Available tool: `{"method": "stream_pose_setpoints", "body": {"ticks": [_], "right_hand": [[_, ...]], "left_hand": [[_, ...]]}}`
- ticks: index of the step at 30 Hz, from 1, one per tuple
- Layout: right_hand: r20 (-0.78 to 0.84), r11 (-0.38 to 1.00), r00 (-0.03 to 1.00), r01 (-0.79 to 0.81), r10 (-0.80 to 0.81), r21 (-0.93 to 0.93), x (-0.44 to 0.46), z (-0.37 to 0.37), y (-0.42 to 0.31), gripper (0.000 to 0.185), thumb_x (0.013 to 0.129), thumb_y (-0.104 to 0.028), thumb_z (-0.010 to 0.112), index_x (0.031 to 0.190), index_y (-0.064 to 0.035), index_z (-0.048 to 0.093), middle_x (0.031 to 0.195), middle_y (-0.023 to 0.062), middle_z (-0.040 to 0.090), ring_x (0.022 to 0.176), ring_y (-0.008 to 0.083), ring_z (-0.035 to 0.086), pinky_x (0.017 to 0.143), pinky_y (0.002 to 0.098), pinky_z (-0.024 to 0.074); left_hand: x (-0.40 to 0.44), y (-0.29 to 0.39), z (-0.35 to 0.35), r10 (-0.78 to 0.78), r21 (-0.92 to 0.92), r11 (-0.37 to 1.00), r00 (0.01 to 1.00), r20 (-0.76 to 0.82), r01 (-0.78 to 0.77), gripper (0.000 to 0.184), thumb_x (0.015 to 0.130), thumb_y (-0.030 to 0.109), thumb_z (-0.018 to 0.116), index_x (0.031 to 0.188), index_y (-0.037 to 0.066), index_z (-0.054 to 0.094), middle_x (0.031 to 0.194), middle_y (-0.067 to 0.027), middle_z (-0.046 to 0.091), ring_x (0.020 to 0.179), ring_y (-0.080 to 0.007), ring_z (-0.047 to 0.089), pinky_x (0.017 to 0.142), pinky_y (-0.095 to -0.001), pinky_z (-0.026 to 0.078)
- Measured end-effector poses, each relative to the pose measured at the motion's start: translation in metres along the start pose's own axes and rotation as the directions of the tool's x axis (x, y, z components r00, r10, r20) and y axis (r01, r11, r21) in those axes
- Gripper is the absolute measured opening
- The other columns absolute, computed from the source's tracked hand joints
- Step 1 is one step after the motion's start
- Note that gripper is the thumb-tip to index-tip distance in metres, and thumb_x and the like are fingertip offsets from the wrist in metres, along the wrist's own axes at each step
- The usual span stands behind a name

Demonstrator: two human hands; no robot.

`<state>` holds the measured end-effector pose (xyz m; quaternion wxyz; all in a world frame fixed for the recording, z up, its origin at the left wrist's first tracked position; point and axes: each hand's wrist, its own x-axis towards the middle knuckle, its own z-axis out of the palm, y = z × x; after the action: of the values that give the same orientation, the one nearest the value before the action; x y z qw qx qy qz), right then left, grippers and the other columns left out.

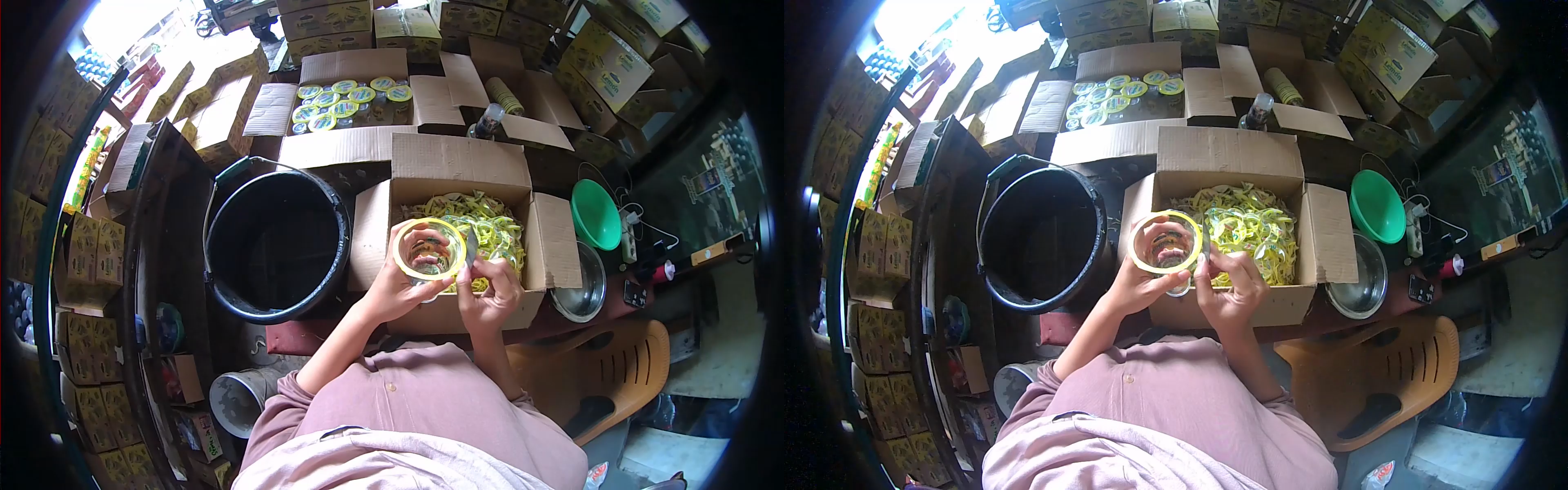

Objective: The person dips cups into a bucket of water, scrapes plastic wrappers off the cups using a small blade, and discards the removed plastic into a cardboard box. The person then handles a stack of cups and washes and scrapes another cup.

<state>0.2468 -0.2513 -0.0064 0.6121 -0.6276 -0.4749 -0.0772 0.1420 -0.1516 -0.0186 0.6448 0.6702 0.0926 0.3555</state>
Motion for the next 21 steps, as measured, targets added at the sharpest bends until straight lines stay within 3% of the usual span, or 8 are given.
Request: {"method": "stream_pose_setpoints", "body": {"ticks": [6,14,17,21], "right_hand": [[-0.006,1.0,1.0,0.025,-0.025,0.01,0.005,0.0,0.004,0.017,0.068,0.006,0.064,0.083,0.0014,0.059,0.069,0.0053,0.054,0.059,0.0105,0.054,0.054,0.0215,0.0433],[-0.002,0.997,1.0,-0.017,0.017,0.08,0.001,-0.002,0.004,0.016,0.068,0.006,0.064,0.083,0.0019,0.058,0.07,0.0045,0.054,0.059,0.0094,0.054,0.053,0.0208,0.043],[0.004,0.999,1.0,0.004,-0.005,0.053,-0.001,0.0,-0.001,0.016,0.068,0.006,0.064,0.083,0.0017,0.059,0.069,0.0044,0.054,0.059,0.0095,0.054,0.052,0.0206,0.0429],[-0.016,0.999,0.999,0.037,-0.037,0.011,0.0,0.001,-0.005,0.018,0.067,0.005,0.065,0.083,0.0009,0.059,0.069,0.0047,0.055,0.058,0.0104,0.054,0.052,0.0212,0.043]], "left_hand": [[-0.003,-0.001,-0.001,-0.005,0.009,1.0,0.993,0.114,0.004,0.072,0.068,0.002,0.069,0.125,0.005,0.026,0.11,-0.0094,0.043,0.103,-0.0166,0.049,0.084,-0.03,0.044],[0.001,0.0,-0.008,-0.033,-0.171,0.984,0.998,0.062,0.043,0.07,0.071,0.003,0.068,0.126,0.006,0.025,0.114,-0.0099,0.04,0.109,-0.019,0.045,0.085,-0.0316,0.045],[-0.003,-0.008,-0.007,-0.042,-0.191,0.98,0.998,0.048,0.05,0.072,0.072,0.001,0.067,0.129,0.006,0.023,0.116,-0.0092,0.039,0.109,-0.0182,0.045,0.09,-0.0322,0.04],[-0.003,-0.008,-0.006,-0.033,-0.122,0.992,0.996,0.085,0.043,0.069,0.071,0.004,0.069,0.127,0.003,0.028,0.12,-0.0104,0.03,0.113,-0.0196,0.04,0.087,-0.0323,0.046]]}}
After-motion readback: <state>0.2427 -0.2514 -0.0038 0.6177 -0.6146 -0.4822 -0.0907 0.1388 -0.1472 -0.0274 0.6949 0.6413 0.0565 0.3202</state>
